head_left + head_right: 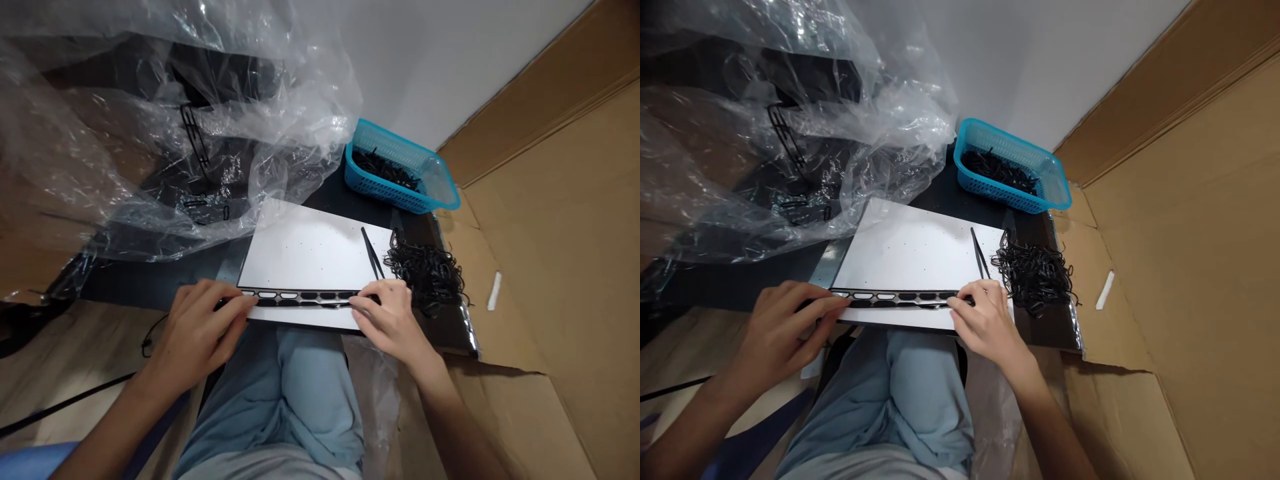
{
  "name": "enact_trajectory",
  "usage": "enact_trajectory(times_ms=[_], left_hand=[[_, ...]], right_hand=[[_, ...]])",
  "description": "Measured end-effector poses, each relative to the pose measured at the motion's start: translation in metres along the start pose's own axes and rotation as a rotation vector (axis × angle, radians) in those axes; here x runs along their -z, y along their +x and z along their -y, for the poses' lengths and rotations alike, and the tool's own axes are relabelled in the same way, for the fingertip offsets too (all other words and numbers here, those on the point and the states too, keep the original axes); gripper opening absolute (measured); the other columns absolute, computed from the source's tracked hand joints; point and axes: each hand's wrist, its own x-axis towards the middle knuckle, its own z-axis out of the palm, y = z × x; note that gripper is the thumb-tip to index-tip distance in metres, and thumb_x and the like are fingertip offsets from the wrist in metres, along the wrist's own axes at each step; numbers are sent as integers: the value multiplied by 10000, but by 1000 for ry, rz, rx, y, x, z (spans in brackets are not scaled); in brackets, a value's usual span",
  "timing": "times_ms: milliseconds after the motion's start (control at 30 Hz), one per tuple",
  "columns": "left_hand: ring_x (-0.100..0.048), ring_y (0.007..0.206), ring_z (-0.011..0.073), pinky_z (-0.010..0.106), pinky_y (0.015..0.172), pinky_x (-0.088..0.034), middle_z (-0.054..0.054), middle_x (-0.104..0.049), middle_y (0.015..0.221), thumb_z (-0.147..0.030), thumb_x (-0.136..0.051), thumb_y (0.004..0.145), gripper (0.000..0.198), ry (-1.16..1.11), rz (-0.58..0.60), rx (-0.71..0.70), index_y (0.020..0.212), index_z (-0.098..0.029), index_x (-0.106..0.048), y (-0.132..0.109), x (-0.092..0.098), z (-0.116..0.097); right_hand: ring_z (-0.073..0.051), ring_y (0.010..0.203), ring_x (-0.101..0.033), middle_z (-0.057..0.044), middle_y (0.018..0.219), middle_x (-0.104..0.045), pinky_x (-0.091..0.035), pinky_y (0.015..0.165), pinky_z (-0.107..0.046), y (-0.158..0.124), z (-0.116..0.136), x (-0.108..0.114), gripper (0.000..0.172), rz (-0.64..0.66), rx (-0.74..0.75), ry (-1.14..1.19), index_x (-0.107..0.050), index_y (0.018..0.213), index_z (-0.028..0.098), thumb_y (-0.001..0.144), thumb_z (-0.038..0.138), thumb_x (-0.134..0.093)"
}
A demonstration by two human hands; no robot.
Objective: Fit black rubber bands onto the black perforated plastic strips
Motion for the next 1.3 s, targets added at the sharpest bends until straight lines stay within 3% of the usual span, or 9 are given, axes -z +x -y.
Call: enact_trajectory(times_ms=[167, 400, 600, 800, 1300], left_hand=[[-535, 774, 215, 349, 648, -321, 58, -628, 859, -84, -536, 844, 185, -6, -17, -3, 983, -176, -616, 4, 3, -14], [-518, 778, 204, 347, 663, -317, 37, -631, 852, -155, -522, 857, 131, -86, 34, -137, 955, -190, -600, 34, -20, -46], [-477, 715, 201, 341, 625, -290, 29, -584, 770, -129, -504, 855, 101, -30, 120, -186, 811, -176, -582, 46, -27, -47], [-470, 693, 191, 340, 610, -293, 21, -580, 721, -121, -508, 863, 117, 16, 16, -210, 798, -174, -589, 45, -29, -48], [-474, 703, 198, 345, 628, -286, 33, -579, 751, -141, -514, 860, 92, -24, 74, -177, 793, -167, -572, 41, -27, -51]], right_hand=[[-221, 936, -428, -56, 939, -613, -322, 775, -352, 3, 10, -6, 143, 38, 39, 28, -640, 903, 222, 854, 147, -529], [-213, 920, -442, -56, 914, -616, -334, 786, -356, 0, 10, -7, 128, -13, 2, 49, -639, 907, 214, 860, 157, -535], [-225, 958, -420, -53, 972, -613, -321, 797, -357, 14, 9, -4, 100, 57, 52, 7, -639, 866, 221, 867, 209, -540], [-215, 944, -433, -49, 929, -621, -333, 808, -363, 12, 11, -12, 128, -8, 49, 41, -624, 777, 206, 860, 177, -531], [-222, 955, -423, -61, 978, -593, -350, 821, -361, 14, 6, -13, 120, -8, 58, 82, -605, 751, 198, 853, 175, -546]])
